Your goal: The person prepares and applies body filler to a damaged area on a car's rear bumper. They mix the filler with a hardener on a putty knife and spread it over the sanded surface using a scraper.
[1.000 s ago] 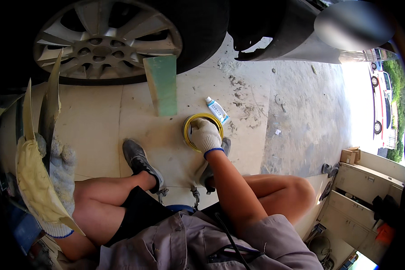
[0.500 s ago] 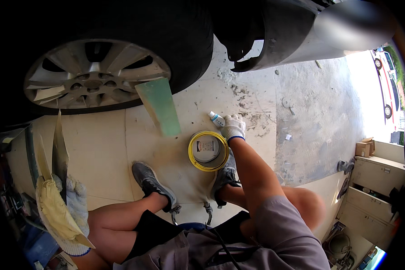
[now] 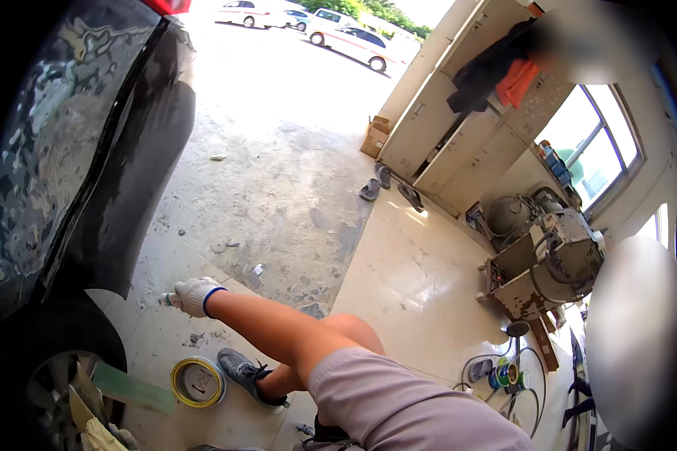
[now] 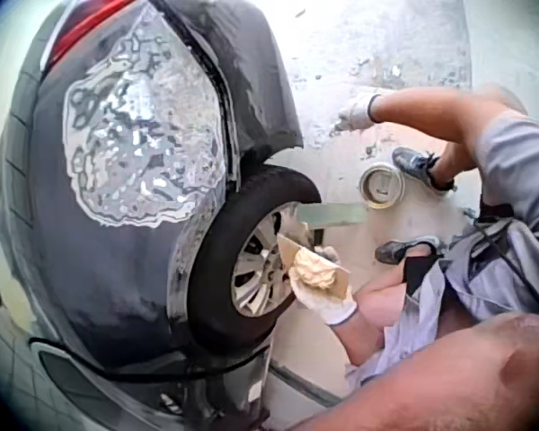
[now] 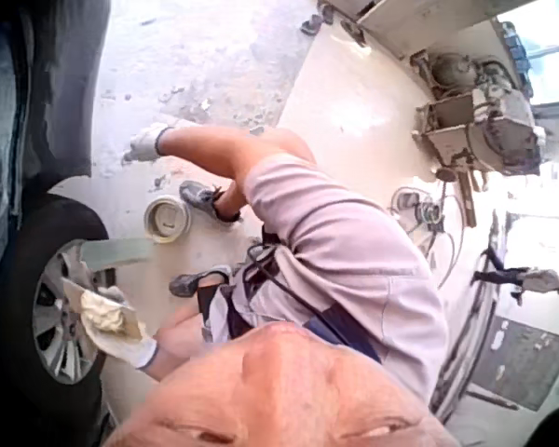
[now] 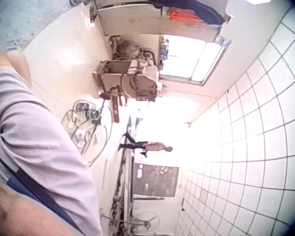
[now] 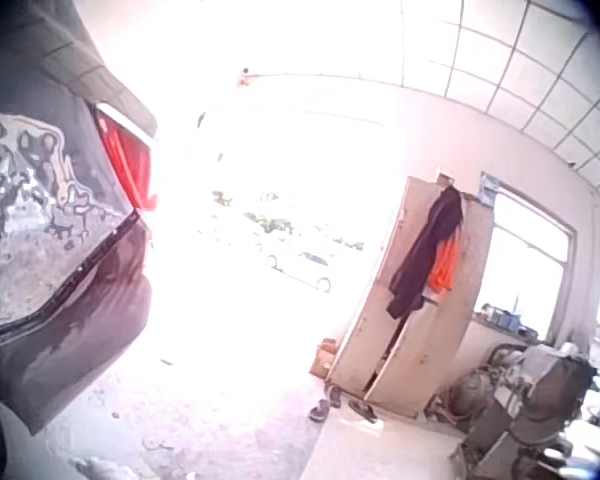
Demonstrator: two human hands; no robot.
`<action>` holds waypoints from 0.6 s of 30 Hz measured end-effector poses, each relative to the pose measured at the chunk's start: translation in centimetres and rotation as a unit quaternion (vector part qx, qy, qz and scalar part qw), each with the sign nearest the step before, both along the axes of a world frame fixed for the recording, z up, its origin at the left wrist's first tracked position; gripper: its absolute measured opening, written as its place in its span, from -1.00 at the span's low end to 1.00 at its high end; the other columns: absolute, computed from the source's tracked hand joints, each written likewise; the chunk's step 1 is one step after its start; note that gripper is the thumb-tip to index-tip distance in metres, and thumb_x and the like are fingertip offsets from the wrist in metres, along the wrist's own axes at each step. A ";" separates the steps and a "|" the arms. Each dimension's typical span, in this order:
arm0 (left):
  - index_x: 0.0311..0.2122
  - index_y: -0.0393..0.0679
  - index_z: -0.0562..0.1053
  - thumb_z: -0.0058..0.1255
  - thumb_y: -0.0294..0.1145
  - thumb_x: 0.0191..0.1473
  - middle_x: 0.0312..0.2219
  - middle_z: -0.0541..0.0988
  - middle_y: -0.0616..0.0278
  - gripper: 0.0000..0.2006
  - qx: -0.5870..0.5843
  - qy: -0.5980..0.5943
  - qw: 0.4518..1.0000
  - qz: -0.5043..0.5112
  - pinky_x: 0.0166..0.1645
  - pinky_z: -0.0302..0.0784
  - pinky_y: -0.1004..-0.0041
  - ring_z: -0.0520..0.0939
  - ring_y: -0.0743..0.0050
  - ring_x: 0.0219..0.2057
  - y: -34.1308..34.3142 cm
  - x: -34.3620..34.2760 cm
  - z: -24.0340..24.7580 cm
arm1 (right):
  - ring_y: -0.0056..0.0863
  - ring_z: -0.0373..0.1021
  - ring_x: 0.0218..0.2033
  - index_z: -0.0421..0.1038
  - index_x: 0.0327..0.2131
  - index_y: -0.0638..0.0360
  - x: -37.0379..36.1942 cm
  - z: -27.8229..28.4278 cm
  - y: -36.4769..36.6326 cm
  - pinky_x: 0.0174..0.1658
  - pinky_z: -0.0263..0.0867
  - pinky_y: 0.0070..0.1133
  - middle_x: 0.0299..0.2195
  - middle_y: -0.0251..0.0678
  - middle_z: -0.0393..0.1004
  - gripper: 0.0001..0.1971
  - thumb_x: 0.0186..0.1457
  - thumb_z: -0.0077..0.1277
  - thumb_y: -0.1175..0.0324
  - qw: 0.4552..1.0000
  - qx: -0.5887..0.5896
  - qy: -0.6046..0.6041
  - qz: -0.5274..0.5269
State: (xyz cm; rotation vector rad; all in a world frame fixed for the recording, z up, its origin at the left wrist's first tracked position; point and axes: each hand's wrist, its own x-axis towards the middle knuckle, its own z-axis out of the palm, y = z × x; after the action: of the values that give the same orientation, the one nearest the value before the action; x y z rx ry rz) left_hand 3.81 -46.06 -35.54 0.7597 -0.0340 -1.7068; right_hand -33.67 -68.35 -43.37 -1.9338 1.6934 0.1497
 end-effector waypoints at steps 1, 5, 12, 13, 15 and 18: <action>0.14 -0.35 0.35 -0.01 -0.23 0.31 -0.25 0.56 0.26 -0.56 0.023 -0.074 0.997 0.022 -0.33 0.56 0.60 0.54 0.63 -0.48 -0.9 -6.2 3.3 | -0.12 0.54 0.03 0.38 0.18 0.09 -2.2 1.8 1.7 0.05 0.45 -0.27 -0.02 -0.07 0.60 -0.54 0.22 0.05 0.25 1.000 0.006 0.017 -0.006; 0.06 -0.30 0.44 -0.03 -0.34 0.31 -0.43 0.49 0.42 -0.69 -0.042 0.060 0.994 -0.083 -0.45 0.41 0.65 0.45 0.73 -0.53 -1.0 -10.0 5.5 | -0.11 0.54 0.03 0.25 0.29 0.08 -7.4 10.6 8.9 0.02 0.47 -0.24 0.02 -0.05 0.57 -0.48 0.34 -0.13 0.12 0.994 -0.098 -0.027 -0.042; -0.28 -0.12 0.37 -0.11 -0.54 0.28 -0.59 0.17 0.50 -0.93 -0.154 0.211 0.917 -0.300 -0.54 0.05 0.62 0.14 0.73 -0.65 -1.7 -20.8 5.3 | -0.28 0.57 -0.48 0.64 -0.39 0.32 -13.1 17.2 28.2 -0.35 0.44 -0.36 -0.54 -0.03 0.59 -0.54 0.16 0.15 0.00 0.892 -0.179 -0.278 -0.309; -0.28 -0.10 0.37 -0.12 -0.54 0.29 -0.60 0.15 0.52 -0.92 -0.136 0.281 0.882 -0.353 -0.53 0.07 0.65 0.13 0.75 -0.65 -1.7 -22.6 5.7 | -0.33 0.55 -0.52 0.64 -0.41 0.31 -12.9 17.1 30.4 -0.38 0.42 -0.37 -0.56 -0.05 0.58 -0.54 0.15 0.16 0.00 0.878 -0.180 -0.313 -0.313; -0.25 -0.09 0.37 -0.14 -0.53 0.30 -0.59 0.13 0.53 -0.93 -0.176 0.253 0.880 -0.362 -0.52 0.08 0.68 0.12 0.77 -0.66 -1.8 -25.8 5.5 | -0.34 0.54 -0.52 0.64 -0.38 0.32 -12.1 15.6 32.1 -0.39 0.40 -0.38 -0.55 -0.05 0.58 -0.55 0.14 0.17 0.01 0.877 -0.174 -0.326 -0.309; -0.17 -0.12 0.37 -0.12 -0.47 0.32 -0.59 0.12 0.54 -0.96 -0.200 0.187 0.900 -0.340 -0.52 0.09 0.72 0.11 0.78 -0.68 -2.0 -29.3 5.3 | -0.40 0.53 -0.51 0.64 -0.34 0.29 -11.4 12.7 32.4 -0.41 0.38 -0.39 -0.55 -0.15 0.58 -0.58 0.10 0.20 0.02 0.869 -0.202 -0.329 -0.311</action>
State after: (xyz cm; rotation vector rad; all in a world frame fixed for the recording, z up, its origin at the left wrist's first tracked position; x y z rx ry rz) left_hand -25.53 -48.04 -30.20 0.0851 -0.4140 -2.3828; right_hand -45.07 -35.96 -30.64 -1.3261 1.8170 -1.0573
